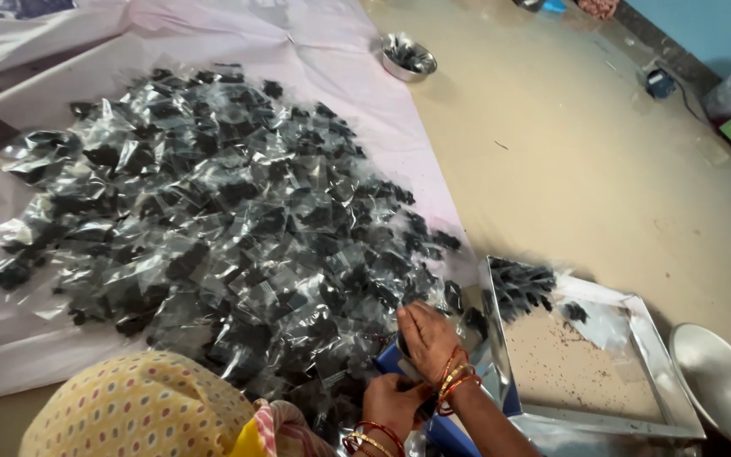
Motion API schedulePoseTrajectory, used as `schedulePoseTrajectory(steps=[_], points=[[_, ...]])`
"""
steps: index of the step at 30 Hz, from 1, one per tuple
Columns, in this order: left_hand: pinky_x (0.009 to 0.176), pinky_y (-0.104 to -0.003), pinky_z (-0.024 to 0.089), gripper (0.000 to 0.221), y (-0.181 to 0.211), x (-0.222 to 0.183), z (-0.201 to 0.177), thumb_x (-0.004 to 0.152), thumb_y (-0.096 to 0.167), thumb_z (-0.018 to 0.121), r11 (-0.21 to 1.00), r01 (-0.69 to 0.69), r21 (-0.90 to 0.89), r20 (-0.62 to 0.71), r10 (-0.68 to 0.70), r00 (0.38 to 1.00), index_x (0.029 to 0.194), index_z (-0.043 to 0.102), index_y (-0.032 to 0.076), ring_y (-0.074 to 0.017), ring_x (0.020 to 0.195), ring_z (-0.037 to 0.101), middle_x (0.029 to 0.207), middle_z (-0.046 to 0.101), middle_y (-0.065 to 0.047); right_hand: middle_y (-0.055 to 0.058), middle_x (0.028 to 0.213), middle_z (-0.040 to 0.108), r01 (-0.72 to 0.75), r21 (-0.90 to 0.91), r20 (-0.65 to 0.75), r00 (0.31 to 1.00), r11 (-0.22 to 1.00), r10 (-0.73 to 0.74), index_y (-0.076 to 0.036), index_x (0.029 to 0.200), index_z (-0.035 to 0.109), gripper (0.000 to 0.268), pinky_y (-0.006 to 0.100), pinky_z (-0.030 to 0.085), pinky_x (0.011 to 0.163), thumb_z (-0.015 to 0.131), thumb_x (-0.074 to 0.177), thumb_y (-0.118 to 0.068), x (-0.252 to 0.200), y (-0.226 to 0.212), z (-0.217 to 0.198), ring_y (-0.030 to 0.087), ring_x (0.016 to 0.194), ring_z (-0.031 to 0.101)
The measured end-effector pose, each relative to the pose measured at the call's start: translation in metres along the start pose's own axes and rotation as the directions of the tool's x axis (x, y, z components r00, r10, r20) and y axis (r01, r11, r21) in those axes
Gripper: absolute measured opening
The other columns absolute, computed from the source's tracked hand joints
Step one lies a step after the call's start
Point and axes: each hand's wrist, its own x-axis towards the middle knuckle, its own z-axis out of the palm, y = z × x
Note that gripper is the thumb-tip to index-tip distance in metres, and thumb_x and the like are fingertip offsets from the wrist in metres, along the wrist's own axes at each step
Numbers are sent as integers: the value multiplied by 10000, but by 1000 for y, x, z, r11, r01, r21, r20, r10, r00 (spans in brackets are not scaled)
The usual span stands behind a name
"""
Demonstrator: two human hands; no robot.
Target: Packaging small black components into individual plastic bags and sealing them using a heat sealer.
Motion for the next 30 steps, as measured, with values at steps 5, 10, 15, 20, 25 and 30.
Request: schedulePoseTrajectory(steps=[5,10,15,20,25,30], points=[[426,-277,512,321,4,-4,0,785,253,900,1000,26,13,-47,-26,999,849,785,-40,-122,482,645,639,732,-77,152,801,592,-46,-66,28,998,997,48,4,845,570,326,459,473,673,510,1051,-241,1,5,5,366,728,598],[423,-286,511,308,-10,5,-1,774,245,896,1000,-3,-20,-13,3,1000,854,779,-30,-136,480,648,644,737,-76,169,867,611,163,-118,-16,986,980,-166,6,904,586,291,454,496,702,486,1054,-223,-4,16,9,376,797,609],[442,-318,559,325,-39,44,-3,760,229,919,994,-93,59,10,92,996,843,775,-50,-157,496,706,660,761,-94,194,935,626,168,-266,43,986,949,-162,-15,941,603,273,474,509,795,463,1044,-226,-4,23,10,405,898,615],[486,-327,557,230,-57,82,-9,798,205,891,987,-102,125,91,91,992,864,804,3,-166,549,719,712,786,-105,155,1049,656,-234,-230,-11,971,945,238,-86,990,653,308,489,489,829,428,1046,-288,-3,-25,-17,392,949,632],[451,-366,537,251,-39,47,-9,816,186,882,996,33,-80,134,-22,991,929,763,-4,-209,528,677,719,757,-106,174,990,710,-159,-111,-575,815,981,67,-38,1018,697,267,442,522,816,504,990,-221,-62,-49,-66,358,903,671],[460,-365,554,207,-14,15,-24,845,155,855,992,110,-58,241,-92,966,969,799,-1,-234,521,692,755,777,-124,205,876,767,-659,340,-480,492,671,726,-16,1018,779,425,399,596,775,489,1104,-314,-178,53,-5,268,814,750]])
